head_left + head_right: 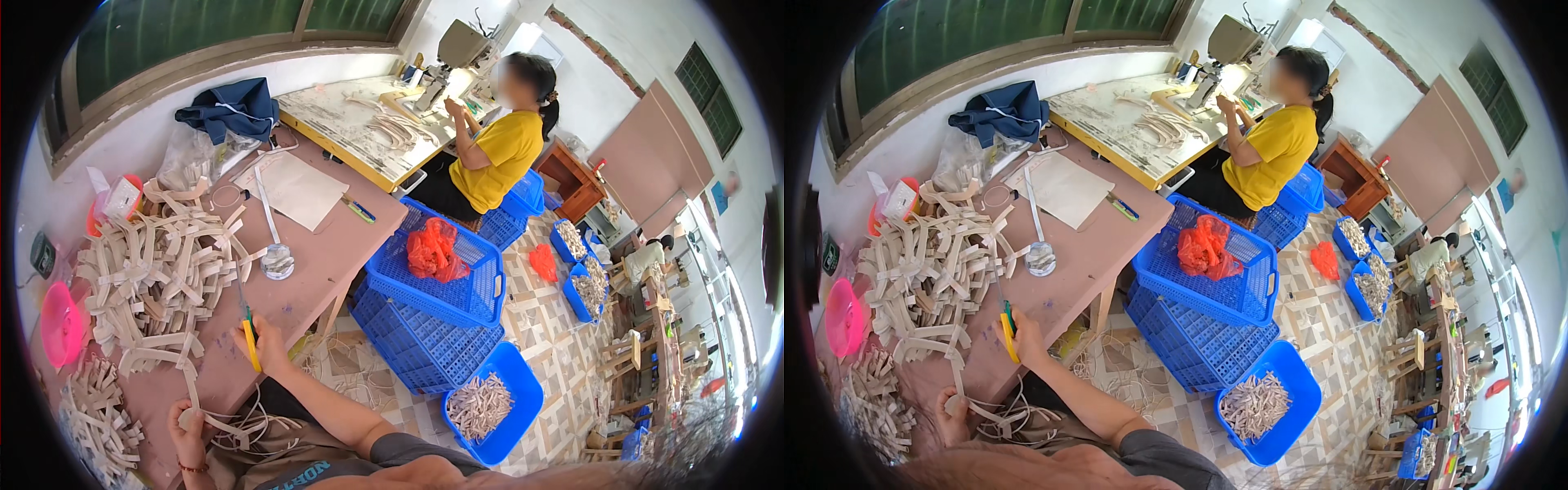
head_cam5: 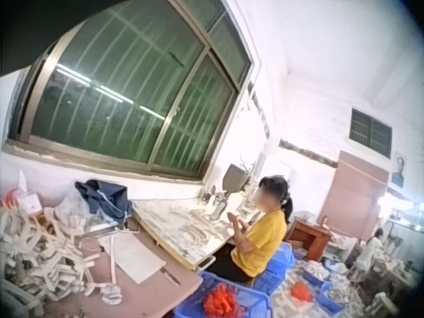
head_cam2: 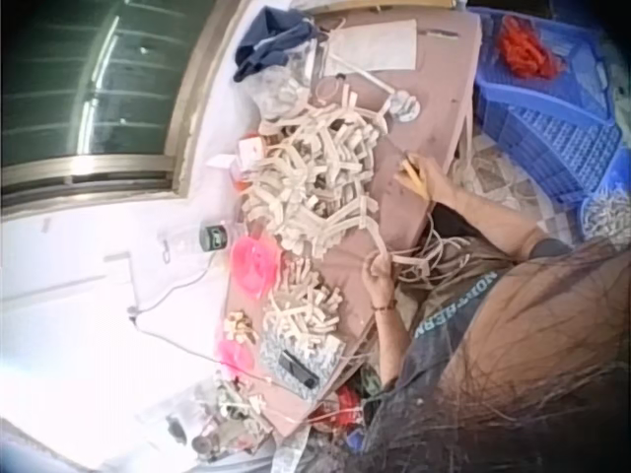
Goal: The person uses yellow-handled scissors to cut beige fabric strips into smaller pieces. They hold the fabric in their left hand and cut it with their right hand, dropping the cut pieces onto a pile on the table. The person occasionally pauses to adjust the fabric or touch their face.
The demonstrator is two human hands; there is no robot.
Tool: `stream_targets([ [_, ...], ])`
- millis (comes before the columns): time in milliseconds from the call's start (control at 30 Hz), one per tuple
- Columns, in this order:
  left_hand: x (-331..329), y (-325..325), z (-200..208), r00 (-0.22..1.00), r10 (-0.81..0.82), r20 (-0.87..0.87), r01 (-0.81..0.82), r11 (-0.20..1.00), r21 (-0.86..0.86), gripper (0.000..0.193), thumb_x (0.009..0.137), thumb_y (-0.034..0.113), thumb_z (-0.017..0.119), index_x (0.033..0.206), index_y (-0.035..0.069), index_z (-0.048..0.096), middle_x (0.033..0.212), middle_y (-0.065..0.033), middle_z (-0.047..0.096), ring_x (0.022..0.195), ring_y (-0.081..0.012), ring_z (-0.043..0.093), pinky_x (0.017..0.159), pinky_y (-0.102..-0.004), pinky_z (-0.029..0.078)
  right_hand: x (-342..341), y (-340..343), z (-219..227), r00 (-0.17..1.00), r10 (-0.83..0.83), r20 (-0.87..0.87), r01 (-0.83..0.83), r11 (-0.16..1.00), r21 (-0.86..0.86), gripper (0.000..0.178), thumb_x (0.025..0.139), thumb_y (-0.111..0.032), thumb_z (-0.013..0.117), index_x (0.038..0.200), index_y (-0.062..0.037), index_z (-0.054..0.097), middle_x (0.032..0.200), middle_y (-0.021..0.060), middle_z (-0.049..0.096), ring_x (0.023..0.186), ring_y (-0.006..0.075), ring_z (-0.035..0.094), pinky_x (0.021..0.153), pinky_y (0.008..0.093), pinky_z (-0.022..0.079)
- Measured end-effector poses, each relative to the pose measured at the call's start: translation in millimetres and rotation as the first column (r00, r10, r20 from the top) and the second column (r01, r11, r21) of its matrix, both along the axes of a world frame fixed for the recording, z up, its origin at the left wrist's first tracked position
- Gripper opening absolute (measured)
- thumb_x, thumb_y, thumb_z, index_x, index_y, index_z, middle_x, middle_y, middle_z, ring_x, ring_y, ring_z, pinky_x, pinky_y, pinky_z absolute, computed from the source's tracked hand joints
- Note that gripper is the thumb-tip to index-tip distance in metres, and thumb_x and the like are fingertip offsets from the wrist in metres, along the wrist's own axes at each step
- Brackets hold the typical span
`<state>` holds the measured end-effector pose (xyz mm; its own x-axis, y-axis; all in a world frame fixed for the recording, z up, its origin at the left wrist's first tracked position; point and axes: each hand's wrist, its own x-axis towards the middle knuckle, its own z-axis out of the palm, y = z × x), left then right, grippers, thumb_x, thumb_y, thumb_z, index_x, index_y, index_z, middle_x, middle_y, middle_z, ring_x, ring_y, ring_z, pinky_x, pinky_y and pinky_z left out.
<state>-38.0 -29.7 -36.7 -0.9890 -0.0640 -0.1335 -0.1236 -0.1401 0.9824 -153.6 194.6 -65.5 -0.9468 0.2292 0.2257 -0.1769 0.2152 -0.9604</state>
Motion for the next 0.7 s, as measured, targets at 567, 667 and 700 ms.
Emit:
stream_targets([
  [567,1,-3,-13,0.999,0.023,-0.025,-0.022,0.999,0.043,0.011,0.084,0.002,0.058,0.094,0.002,0.053,0.073,-0.0012,0.057,0.059,-0.0066,0.053,0.056,-0.0186,0.044,5,4,20,0.999,0.021,0.035,-0.022,0.999,0.034,0.024,0.08,-0.017,0.069,0.081,-0.0013,0.051,0.063,0.0061,0.055,0.059,0.0081,0.05,0.057,0.026,0.045],
  [667,1,-6,-15,1.0,0.009,-0.021,-0.008,0.999,0.045,0.011,0.084,0.002,0.058,0.094,0.002,0.053,0.073,-0.0008,0.056,0.059,-0.0064,0.053,0.056,-0.0184,0.043,6,3,25,0.999,0.021,0.039,-0.022,0.999,0.047,0.025,0.08,-0.018,0.069,0.081,-0.0017,0.05,0.061,0.0067,0.054,0.056,0.0097,0.049,0.055,0.0268,0.044],
  [700,0,-7,-16,1.0,0.002,-0.02,-0.002,0.999,0.042,0.011,0.084,0.002,0.058,0.094,0.003,0.053,0.073,-0.0007,0.056,0.059,-0.0063,0.053,0.056,-0.0183,0.043,7,4,27,0.999,0.022,0.05,-0.024,0.998,0.054,0.025,0.079,-0.019,0.069,0.081,-0.0019,0.05,0.061,0.007,0.053,0.056,0.0102,0.048,0.055,0.027,0.044],
])
